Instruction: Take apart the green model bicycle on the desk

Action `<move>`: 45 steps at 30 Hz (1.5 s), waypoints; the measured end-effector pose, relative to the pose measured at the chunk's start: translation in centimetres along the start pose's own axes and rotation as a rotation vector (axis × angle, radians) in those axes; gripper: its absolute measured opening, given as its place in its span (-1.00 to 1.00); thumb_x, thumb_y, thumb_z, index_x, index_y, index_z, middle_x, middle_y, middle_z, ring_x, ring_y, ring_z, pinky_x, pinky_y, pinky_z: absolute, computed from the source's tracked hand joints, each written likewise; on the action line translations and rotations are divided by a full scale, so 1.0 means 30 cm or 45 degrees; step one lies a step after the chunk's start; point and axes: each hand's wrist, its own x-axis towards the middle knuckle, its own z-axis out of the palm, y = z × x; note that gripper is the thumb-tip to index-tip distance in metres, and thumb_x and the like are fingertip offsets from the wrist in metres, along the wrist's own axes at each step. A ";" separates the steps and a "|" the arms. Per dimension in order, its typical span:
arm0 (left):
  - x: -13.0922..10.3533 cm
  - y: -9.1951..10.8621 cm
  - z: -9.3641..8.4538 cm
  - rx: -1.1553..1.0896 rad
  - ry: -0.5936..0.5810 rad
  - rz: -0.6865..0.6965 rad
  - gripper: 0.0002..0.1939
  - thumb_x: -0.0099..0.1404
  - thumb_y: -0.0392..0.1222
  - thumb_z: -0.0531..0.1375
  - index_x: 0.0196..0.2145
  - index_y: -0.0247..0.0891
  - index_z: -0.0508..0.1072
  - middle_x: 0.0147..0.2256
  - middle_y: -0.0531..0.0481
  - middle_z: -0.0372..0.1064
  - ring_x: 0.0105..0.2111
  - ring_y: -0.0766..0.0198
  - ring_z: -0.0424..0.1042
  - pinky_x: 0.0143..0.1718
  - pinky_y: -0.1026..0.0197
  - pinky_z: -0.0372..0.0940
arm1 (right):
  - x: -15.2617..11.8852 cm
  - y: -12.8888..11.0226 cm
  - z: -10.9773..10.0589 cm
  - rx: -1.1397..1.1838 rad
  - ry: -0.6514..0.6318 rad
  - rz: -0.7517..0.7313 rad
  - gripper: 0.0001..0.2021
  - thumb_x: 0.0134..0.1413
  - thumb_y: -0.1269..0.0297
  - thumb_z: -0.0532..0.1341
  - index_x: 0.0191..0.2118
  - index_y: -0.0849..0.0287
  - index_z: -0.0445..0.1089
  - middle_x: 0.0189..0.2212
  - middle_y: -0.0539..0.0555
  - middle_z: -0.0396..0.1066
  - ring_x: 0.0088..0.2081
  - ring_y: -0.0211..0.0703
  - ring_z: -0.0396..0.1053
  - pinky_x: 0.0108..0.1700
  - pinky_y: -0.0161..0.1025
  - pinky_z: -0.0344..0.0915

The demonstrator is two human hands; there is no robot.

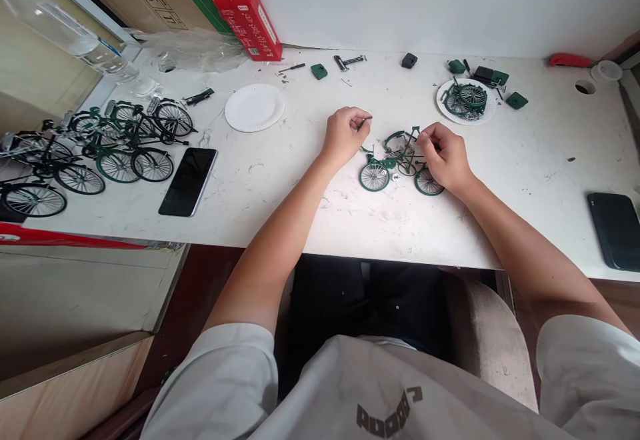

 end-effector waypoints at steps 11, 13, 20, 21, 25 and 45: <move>-0.045 0.088 0.002 0.140 -0.108 0.165 -0.74 0.42 -0.32 0.47 0.03 -0.10 0.69 0.12 -0.16 0.68 0.32 -0.21 0.48 0.51 -0.28 0.38 | 0.006 0.015 0.001 -0.056 -0.022 0.056 -0.42 0.48 -0.42 0.23 -0.10 0.06 0.57 -0.49 -0.01 0.25 -0.43 -0.05 0.18 -0.21 -0.03 0.25; -0.054 0.101 0.011 0.147 -0.158 0.182 -0.82 0.43 -0.28 0.48 -0.05 -0.09 0.69 0.08 -0.15 0.68 0.32 -0.22 0.47 0.50 -0.30 0.38 | 0.008 0.024 0.003 -0.065 -0.022 0.065 -0.49 0.48 -0.34 0.27 -0.10 0.06 0.58 -0.48 -0.01 0.26 -0.43 -0.06 0.18 -0.21 -0.03 0.26; -0.067 0.098 0.033 0.163 -0.207 0.125 -0.82 0.35 -0.29 0.55 -0.33 -0.11 0.66 0.03 -0.18 0.68 0.31 -0.30 0.46 0.50 -0.48 0.33 | 0.016 0.050 0.011 -0.108 -0.038 0.095 -0.60 0.43 -0.21 0.34 -0.14 0.05 0.57 -0.48 0.01 0.29 -0.42 -0.04 0.19 -0.25 -0.05 0.23; -0.065 0.094 0.035 0.156 -0.200 0.116 -0.81 0.34 -0.31 0.55 -0.35 -0.11 0.65 0.03 -0.18 0.68 0.31 -0.31 0.46 0.50 -0.50 0.33 | 0.017 0.050 0.011 -0.113 -0.047 0.094 -0.61 0.43 -0.20 0.35 -0.14 0.05 0.57 -0.48 0.01 0.29 -0.42 -0.04 0.19 -0.25 -0.05 0.23; -0.053 0.072 0.038 0.129 -0.166 0.095 -0.81 0.33 -0.37 0.49 -0.36 -0.11 0.65 -0.02 -0.15 0.69 0.24 -0.27 0.48 0.46 -0.46 0.39 | 0.016 0.043 0.010 -0.117 -0.053 0.085 -0.62 0.44 -0.20 0.34 -0.14 0.05 0.57 -0.49 0.00 0.25 -0.44 -0.05 0.16 -0.24 -0.03 0.22; -0.077 0.168 -0.022 0.251 -0.389 0.234 -0.73 0.45 -0.10 0.51 0.07 -0.06 0.67 0.29 -0.15 0.60 0.45 -0.22 0.39 0.59 -0.32 0.25 | 0.015 0.019 -0.020 -0.371 -0.171 0.249 -0.66 0.35 -0.06 0.45 0.00 0.09 0.65 -0.39 0.06 0.47 -0.33 0.01 0.38 -0.25 -0.09 0.17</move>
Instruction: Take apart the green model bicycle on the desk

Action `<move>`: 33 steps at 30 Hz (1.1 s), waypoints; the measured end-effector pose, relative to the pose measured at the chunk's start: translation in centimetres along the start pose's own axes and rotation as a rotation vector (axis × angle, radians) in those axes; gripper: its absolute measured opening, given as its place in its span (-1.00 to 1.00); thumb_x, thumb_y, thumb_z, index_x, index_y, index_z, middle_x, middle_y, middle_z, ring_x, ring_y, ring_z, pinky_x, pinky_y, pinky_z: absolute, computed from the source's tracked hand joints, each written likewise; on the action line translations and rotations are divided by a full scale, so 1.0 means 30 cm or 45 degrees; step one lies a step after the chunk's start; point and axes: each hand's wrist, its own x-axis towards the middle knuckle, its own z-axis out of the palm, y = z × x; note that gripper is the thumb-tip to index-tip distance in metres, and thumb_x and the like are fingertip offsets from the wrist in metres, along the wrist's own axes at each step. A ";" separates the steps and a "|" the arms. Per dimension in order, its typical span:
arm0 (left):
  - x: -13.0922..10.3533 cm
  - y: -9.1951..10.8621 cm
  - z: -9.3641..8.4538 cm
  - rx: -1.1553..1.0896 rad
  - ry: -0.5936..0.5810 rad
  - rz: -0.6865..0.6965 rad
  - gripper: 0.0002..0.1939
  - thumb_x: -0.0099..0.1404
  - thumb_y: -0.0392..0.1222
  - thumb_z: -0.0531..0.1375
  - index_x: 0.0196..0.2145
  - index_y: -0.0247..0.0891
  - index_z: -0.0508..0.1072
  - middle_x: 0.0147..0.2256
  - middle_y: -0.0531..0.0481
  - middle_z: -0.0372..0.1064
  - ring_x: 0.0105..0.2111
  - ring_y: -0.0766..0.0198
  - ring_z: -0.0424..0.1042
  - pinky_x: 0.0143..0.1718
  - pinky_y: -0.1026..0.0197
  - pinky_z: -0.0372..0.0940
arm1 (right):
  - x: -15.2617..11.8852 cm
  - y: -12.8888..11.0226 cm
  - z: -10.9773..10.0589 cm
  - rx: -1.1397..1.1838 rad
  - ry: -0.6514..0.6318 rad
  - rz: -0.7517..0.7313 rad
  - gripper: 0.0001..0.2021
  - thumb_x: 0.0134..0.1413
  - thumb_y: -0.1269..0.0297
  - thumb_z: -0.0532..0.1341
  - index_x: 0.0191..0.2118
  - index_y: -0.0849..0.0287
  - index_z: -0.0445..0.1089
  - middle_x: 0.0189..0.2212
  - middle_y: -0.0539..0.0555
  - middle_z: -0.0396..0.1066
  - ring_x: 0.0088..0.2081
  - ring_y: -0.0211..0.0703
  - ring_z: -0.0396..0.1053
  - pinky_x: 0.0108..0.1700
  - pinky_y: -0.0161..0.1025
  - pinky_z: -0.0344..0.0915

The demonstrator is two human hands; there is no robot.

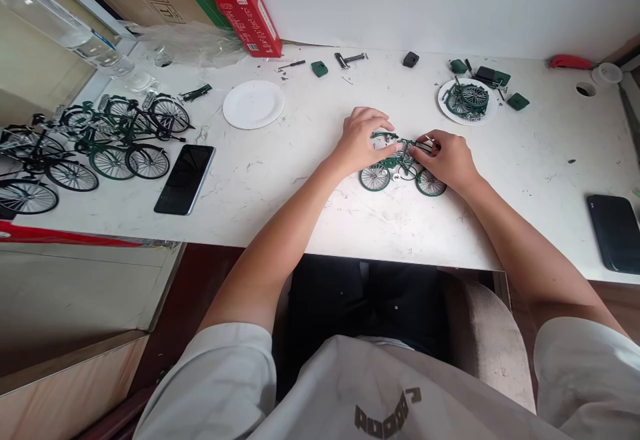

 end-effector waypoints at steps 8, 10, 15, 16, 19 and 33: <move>-0.010 0.006 -0.032 0.066 -0.285 -0.032 -0.04 0.18 0.18 0.74 0.42 -0.01 0.54 0.55 -0.27 0.32 0.63 -0.42 0.16 0.67 -0.44 0.10 | 0.002 -0.009 -0.002 0.001 0.025 -0.018 -0.79 0.38 0.05 0.42 -0.19 0.06 0.57 -0.43 0.06 0.42 -0.38 -0.01 0.33 -0.26 -0.07 0.16; -0.008 -0.010 -0.045 0.063 -0.304 -0.030 0.18 0.10 0.21 0.78 0.54 0.01 0.42 0.58 -0.30 0.28 0.65 -0.44 0.13 0.69 -0.45 0.08 | 0.006 -0.001 -0.001 0.041 0.054 -0.038 -0.78 0.39 0.05 0.40 -0.22 0.06 0.55 -0.46 0.04 0.38 -0.40 -0.03 0.30 -0.27 -0.07 0.17; -0.009 -0.044 -0.084 0.061 -0.335 -0.053 0.46 -0.03 0.20 0.83 0.66 0.06 0.24 0.62 -0.31 0.22 0.67 -0.51 0.10 0.72 -0.48 0.03 | 0.012 0.013 0.003 0.111 0.102 -0.057 -0.76 0.40 0.00 0.38 -0.16 0.06 0.56 -0.49 0.01 0.32 -0.43 -0.05 0.25 -0.27 -0.05 0.17; -0.009 -0.049 -0.090 0.066 -0.333 -0.064 0.43 -0.02 0.19 0.83 0.65 0.07 0.25 0.62 -0.30 0.23 0.67 -0.52 0.11 0.72 -0.48 0.03 | 0.012 0.014 0.003 0.122 0.104 -0.056 -0.75 0.41 -0.02 0.38 -0.12 0.06 0.57 -0.49 0.00 0.31 -0.43 -0.04 0.24 -0.26 -0.05 0.17; -0.007 -0.058 -0.106 0.080 -0.313 -0.115 0.33 0.04 0.19 0.81 0.62 0.07 0.30 0.59 -0.30 0.26 0.67 -0.53 0.12 0.71 -0.50 0.04 | 0.012 0.014 -0.015 0.149 0.068 -0.074 -0.66 0.42 -0.07 0.39 0.05 0.07 0.57 -0.50 -0.04 0.26 -0.42 -0.04 0.22 -0.23 -0.05 0.18; -0.004 -0.054 -0.123 0.074 -0.269 -0.197 -0.23 0.33 0.18 0.66 0.36 -0.02 0.53 0.46 -0.25 0.38 0.59 -0.39 0.25 0.68 -0.44 0.10 | 0.009 0.019 -0.185 0.038 -0.557 -0.101 -0.07 -0.03 -0.30 0.72 0.37 0.05 0.61 -0.32 -0.02 0.35 -0.36 -0.10 0.22 -0.21 -0.09 0.13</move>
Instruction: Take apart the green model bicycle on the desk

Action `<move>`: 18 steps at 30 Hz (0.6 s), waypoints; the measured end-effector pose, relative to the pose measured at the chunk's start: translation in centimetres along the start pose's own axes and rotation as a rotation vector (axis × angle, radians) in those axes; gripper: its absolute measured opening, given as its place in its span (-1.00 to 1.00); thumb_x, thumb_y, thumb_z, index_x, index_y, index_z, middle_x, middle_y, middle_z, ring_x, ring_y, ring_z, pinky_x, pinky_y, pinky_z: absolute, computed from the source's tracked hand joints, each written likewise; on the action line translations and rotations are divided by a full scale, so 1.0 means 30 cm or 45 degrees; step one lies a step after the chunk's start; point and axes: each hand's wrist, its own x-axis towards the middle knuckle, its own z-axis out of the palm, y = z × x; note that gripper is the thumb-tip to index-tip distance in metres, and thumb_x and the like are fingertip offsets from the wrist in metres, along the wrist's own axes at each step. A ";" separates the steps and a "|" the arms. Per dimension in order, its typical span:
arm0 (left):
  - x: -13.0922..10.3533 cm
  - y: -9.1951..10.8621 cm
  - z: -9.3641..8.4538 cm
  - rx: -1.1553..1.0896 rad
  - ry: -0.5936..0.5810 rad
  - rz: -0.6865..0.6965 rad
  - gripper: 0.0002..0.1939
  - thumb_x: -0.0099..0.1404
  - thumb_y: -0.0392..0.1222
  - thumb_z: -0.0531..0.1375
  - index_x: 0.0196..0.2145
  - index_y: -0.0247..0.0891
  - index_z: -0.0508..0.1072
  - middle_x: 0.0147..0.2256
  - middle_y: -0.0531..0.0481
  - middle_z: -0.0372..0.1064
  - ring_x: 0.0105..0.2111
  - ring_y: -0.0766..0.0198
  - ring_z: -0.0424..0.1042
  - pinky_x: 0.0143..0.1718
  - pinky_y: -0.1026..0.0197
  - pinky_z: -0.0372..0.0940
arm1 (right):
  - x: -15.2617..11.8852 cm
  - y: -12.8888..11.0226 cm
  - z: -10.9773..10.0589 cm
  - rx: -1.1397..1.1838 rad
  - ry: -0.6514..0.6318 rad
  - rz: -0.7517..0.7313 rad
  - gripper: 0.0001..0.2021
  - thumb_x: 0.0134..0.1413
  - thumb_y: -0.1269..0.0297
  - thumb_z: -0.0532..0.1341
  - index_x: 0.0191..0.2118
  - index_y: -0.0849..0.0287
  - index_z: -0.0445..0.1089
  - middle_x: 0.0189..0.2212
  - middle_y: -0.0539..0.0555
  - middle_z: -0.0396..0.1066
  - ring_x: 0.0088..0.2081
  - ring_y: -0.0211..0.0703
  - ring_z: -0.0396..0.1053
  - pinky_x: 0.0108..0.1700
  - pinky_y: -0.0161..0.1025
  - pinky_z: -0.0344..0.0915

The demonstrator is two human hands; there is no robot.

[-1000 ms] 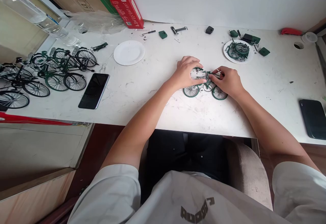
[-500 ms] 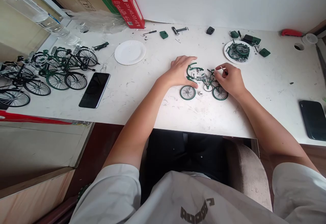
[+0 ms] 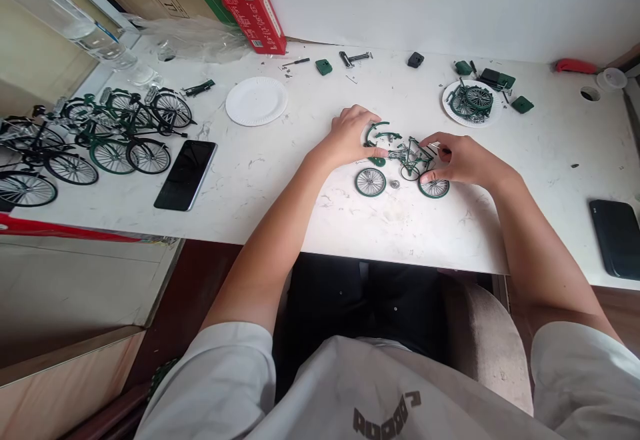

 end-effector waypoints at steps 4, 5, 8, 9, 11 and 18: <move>0.001 -0.002 0.003 -0.004 -0.029 0.036 -0.11 0.20 0.16 0.73 0.36 0.00 0.53 0.46 -0.22 0.36 0.59 -0.39 0.25 0.68 -0.42 0.09 | 0.010 -0.012 0.043 -0.001 -0.020 -0.083 -0.08 0.03 -0.43 0.64 0.34 0.08 0.63 -0.36 0.00 0.37 -0.34 -0.06 0.26 -0.18 -0.09 0.12; 0.001 0.000 0.005 -0.002 -0.033 0.038 -0.12 0.21 0.16 0.72 0.36 0.00 0.53 0.45 -0.22 0.36 0.58 -0.39 0.25 0.69 -0.42 0.08 | 0.011 -0.015 0.050 -0.002 -0.013 -0.106 -0.10 0.05 -0.45 0.62 0.32 0.09 0.65 -0.37 0.00 0.37 -0.34 -0.05 0.26 -0.18 -0.08 0.12; 0.000 0.010 0.016 0.003 -0.024 0.034 -0.20 0.31 0.16 0.66 0.38 -0.01 0.52 0.45 -0.21 0.36 0.58 -0.37 0.25 0.69 -0.42 0.06 | 0.012 -0.016 0.063 0.004 0.017 -0.166 -0.19 0.14 -0.47 0.56 0.24 0.09 0.70 -0.41 0.00 0.36 -0.35 -0.06 0.25 -0.17 -0.07 0.12; -0.001 0.016 0.021 0.002 -0.018 0.037 -0.23 0.35 0.16 0.63 0.38 -0.01 0.52 0.44 -0.20 0.36 0.58 -0.36 0.25 0.69 -0.41 0.06 | 0.013 -0.015 0.066 0.008 0.028 -0.176 -0.22 0.17 -0.46 0.55 0.22 0.10 0.71 -0.42 -0.01 0.35 -0.36 -0.06 0.25 -0.18 -0.07 0.11; -0.003 0.028 0.030 -0.005 -0.008 0.056 -0.29 0.40 0.13 0.60 0.38 0.01 0.52 0.44 -0.19 0.37 0.58 -0.35 0.26 0.69 -0.40 0.07 | 0.016 -0.011 0.072 0.013 0.057 -0.186 -0.30 0.22 -0.40 0.53 0.18 0.09 0.72 -0.44 -0.02 0.34 -0.38 -0.08 0.23 -0.18 -0.08 0.10; -0.001 0.057 0.060 -0.039 0.048 0.100 -0.42 0.42 0.10 0.58 0.30 0.03 0.60 0.42 -0.16 0.40 0.54 -0.31 0.30 0.67 -0.39 0.15 | 0.022 -0.023 0.096 0.034 0.126 -0.215 -0.55 0.29 -0.21 0.48 0.02 0.06 0.66 -0.52 -0.08 0.23 -0.44 -0.10 0.15 -0.24 -0.09 0.12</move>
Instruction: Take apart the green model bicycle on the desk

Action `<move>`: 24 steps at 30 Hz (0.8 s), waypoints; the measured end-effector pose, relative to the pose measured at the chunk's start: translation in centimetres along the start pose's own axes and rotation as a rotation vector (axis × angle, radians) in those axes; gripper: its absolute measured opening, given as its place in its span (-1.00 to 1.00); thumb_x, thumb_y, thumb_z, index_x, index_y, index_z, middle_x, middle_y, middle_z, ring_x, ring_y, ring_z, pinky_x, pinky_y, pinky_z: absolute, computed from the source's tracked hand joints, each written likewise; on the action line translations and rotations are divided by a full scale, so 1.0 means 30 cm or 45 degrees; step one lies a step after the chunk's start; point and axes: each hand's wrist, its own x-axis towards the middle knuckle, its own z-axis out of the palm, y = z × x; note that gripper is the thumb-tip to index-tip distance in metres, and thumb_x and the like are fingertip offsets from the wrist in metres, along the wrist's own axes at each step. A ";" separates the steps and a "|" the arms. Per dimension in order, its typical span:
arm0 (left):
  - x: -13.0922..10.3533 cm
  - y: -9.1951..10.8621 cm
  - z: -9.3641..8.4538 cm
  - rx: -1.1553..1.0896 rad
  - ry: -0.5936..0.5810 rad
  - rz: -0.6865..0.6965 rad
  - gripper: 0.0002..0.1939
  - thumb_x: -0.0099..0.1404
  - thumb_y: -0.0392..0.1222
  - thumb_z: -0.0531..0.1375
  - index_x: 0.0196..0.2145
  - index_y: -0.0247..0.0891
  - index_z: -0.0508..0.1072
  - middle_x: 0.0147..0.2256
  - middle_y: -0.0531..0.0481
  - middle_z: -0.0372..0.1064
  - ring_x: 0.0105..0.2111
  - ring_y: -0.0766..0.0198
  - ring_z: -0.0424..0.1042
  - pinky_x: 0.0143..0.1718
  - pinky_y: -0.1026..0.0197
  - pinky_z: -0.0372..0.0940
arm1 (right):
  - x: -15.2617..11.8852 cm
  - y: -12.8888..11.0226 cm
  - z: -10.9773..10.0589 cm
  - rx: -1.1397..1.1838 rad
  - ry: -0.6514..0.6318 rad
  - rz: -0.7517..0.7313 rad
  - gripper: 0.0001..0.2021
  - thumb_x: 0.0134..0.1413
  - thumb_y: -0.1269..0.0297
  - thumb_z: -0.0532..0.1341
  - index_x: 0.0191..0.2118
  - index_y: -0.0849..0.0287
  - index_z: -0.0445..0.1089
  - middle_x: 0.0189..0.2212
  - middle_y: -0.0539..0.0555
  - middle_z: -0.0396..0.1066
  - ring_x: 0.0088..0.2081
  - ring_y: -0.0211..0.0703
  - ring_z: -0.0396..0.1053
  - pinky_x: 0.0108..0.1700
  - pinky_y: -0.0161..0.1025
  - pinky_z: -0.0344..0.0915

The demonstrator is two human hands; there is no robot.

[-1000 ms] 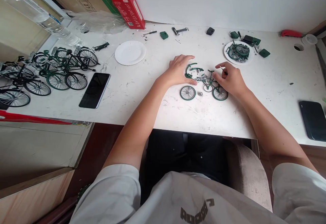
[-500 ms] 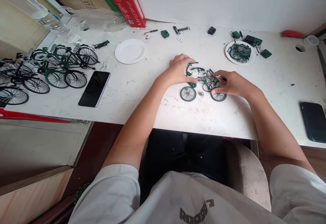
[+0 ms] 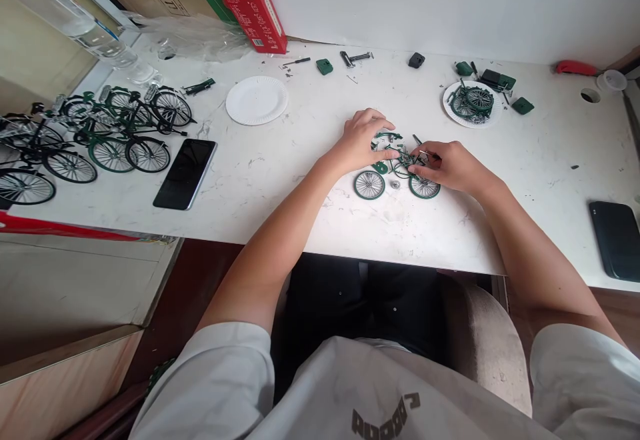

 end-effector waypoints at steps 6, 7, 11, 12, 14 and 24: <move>0.005 -0.003 0.002 -0.007 0.051 -0.044 -0.69 0.68 0.09 0.28 0.21 -0.03 0.66 0.36 -0.20 0.46 0.49 -0.21 0.36 0.66 -0.33 0.17 | 0.002 -0.028 0.005 0.161 0.078 0.008 -0.52 0.24 -0.31 0.46 -0.13 0.03 0.56 -0.52 -0.09 0.12 -0.41 -0.11 0.06 -0.26 -0.08 0.11; 0.006 -0.004 0.001 -0.010 0.056 -0.049 -0.69 0.71 0.07 0.24 0.21 -0.03 0.67 0.35 -0.20 0.47 0.48 -0.20 0.38 0.65 -0.34 0.18 | 0.004 -0.026 0.002 0.192 0.099 0.018 -0.50 0.23 -0.35 0.46 -0.13 0.02 0.55 -0.51 -0.09 0.10 -0.41 -0.11 0.05 -0.26 -0.08 0.11; 0.008 -0.013 0.005 -0.008 0.043 -0.049 -0.68 0.72 0.05 0.18 0.20 -0.04 0.68 0.34 -0.21 0.49 0.47 -0.22 0.39 0.65 -0.37 0.16 | 0.018 0.012 -0.028 0.174 0.297 0.083 -0.39 0.27 -0.51 0.41 -0.09 0.00 0.58 -0.47 -0.07 0.02 -0.39 -0.08 0.07 -0.25 -0.05 0.16; 0.008 -0.016 0.006 -0.005 0.034 -0.049 -0.68 0.72 0.04 0.19 0.20 -0.04 0.68 0.34 -0.21 0.49 0.47 -0.22 0.38 0.66 -0.38 0.16 | 0.022 0.030 -0.038 0.150 0.364 0.095 -0.37 0.29 -0.53 0.40 -0.06 0.00 0.59 -0.46 -0.06 0.01 -0.38 -0.06 0.09 -0.24 -0.03 0.19; 0.007 -0.019 0.008 0.000 0.019 -0.050 -0.70 0.69 0.01 0.24 0.20 -0.04 0.67 0.35 -0.20 0.48 0.48 -0.23 0.37 0.67 -0.38 0.14 | 0.031 0.070 -0.054 0.100 0.488 0.108 -0.35 0.34 -0.55 0.36 -0.01 0.01 0.60 -0.45 -0.04 0.04 -0.37 -0.03 0.14 -0.21 0.01 0.24; 0.002 -0.015 0.001 -0.002 -0.014 -0.057 -0.63 0.52 -0.05 0.41 0.24 -0.03 0.64 0.37 -0.18 0.44 0.50 -0.27 0.35 0.69 -0.41 0.10 | 0.047 0.156 -0.036 -0.041 0.556 0.212 -0.54 0.40 -0.29 0.39 0.04 0.01 0.58 -0.48 -0.05 0.15 -0.39 0.00 0.17 -0.15 0.04 0.28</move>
